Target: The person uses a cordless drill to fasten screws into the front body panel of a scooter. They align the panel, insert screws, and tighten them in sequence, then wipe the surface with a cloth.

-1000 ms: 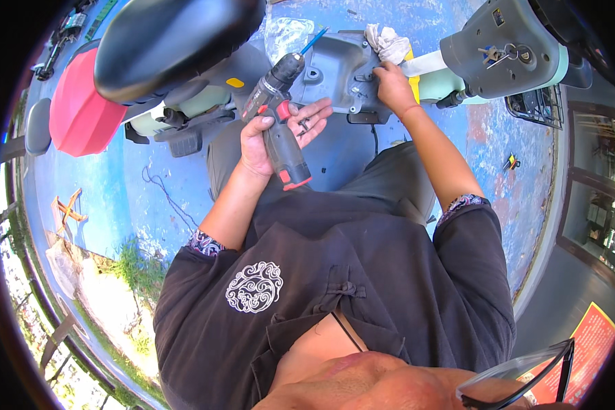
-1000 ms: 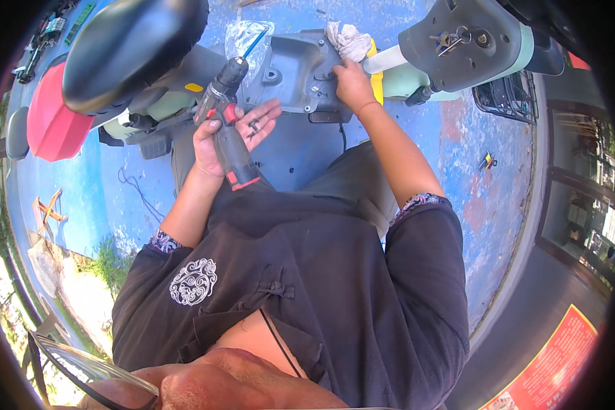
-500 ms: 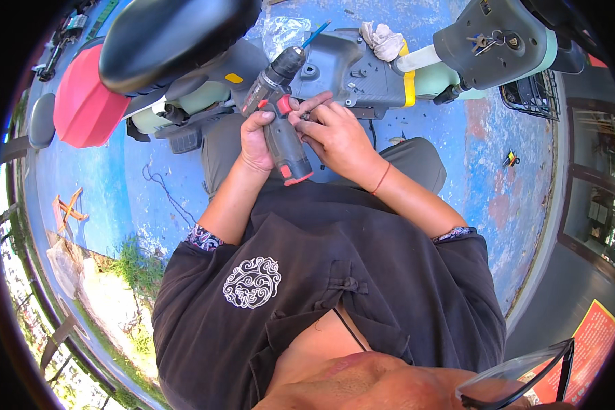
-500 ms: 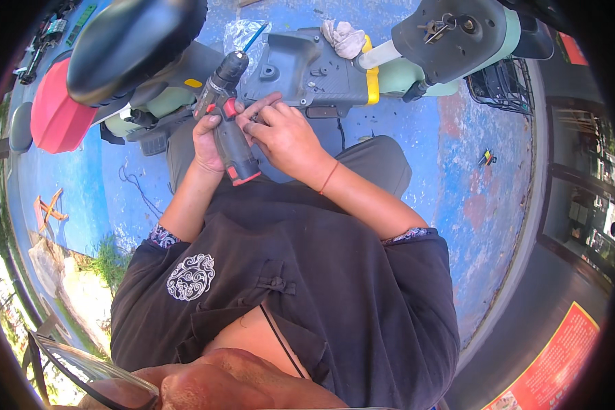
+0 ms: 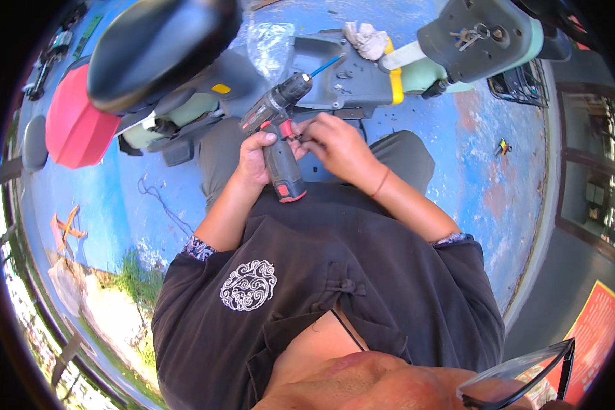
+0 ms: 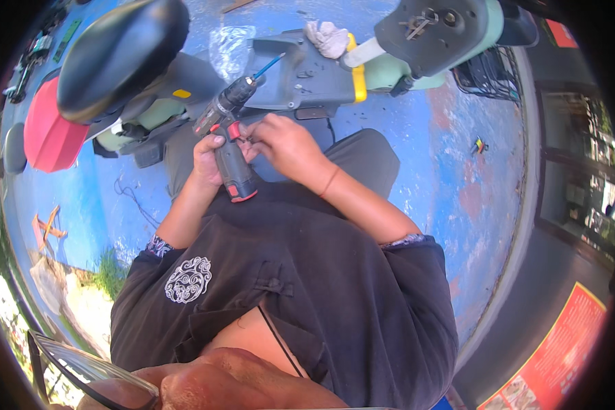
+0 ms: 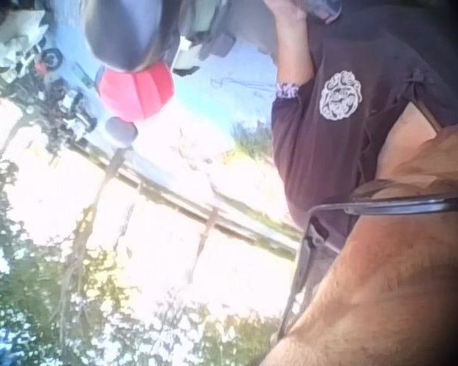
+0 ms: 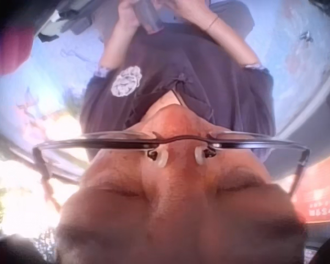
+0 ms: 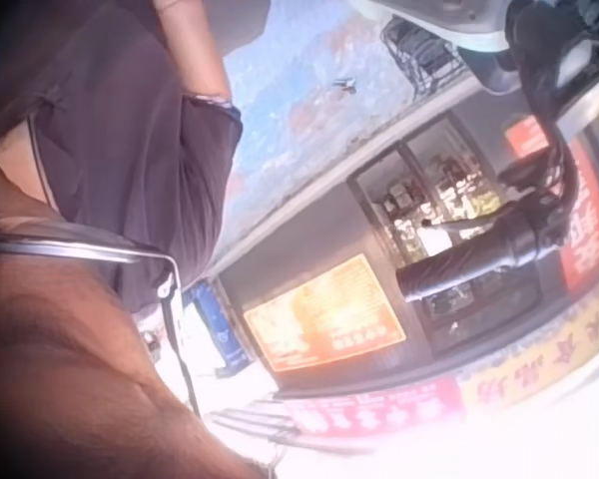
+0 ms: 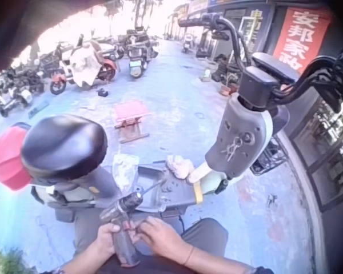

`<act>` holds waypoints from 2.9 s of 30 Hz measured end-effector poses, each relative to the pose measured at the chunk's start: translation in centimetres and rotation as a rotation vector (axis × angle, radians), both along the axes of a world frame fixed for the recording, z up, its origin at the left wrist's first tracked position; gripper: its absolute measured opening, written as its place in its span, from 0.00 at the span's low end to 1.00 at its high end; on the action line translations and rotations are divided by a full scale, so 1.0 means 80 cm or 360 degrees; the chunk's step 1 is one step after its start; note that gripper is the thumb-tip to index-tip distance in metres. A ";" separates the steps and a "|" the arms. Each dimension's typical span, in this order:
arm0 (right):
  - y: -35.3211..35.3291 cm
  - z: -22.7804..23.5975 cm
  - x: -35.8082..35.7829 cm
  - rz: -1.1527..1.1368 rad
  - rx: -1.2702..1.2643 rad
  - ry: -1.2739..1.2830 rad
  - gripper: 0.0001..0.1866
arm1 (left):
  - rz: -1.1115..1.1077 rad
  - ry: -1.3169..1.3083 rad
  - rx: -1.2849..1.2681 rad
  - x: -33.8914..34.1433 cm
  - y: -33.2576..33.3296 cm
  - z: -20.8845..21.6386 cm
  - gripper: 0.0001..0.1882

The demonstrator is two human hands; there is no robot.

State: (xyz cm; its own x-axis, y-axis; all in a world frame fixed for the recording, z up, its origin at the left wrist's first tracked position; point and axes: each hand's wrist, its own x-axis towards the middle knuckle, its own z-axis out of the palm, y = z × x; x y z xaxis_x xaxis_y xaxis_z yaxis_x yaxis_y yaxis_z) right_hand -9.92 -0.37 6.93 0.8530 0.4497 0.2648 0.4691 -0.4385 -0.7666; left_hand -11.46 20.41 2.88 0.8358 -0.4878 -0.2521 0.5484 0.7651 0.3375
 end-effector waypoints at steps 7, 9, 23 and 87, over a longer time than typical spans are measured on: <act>0.019 -0.027 -0.007 -0.0083 -0.0137 -0.0349 0.13 | -0.0041 0.0010 0.0147 0.002 0.004 -0.033 0.27; 0.022 -0.035 -0.009 -0.0140 -0.0148 -0.0273 0.12 | -0.0003 0.0089 0.0255 -0.002 -0.001 -0.025 0.27; -0.032 -0.039 0.004 -0.0320 0.1245 0.1095 0.12 | -0.0073 0.0040 0.0321 0.007 0.014 -0.014 0.26; -0.073 0.019 0.011 -0.0577 0.1706 0.0941 0.08 | -0.0213 -0.0580 0.0714 -0.008 0.016 0.003 0.29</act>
State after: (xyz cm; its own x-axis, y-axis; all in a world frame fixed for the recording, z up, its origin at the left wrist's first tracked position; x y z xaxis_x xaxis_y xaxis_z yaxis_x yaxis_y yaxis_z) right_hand -9.03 -6.23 8.43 0.9932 -0.0353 -0.1111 -0.0791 0.4958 -0.8648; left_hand -12.07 21.65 3.10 0.8456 -0.5073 -0.1663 0.4185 0.4364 0.7965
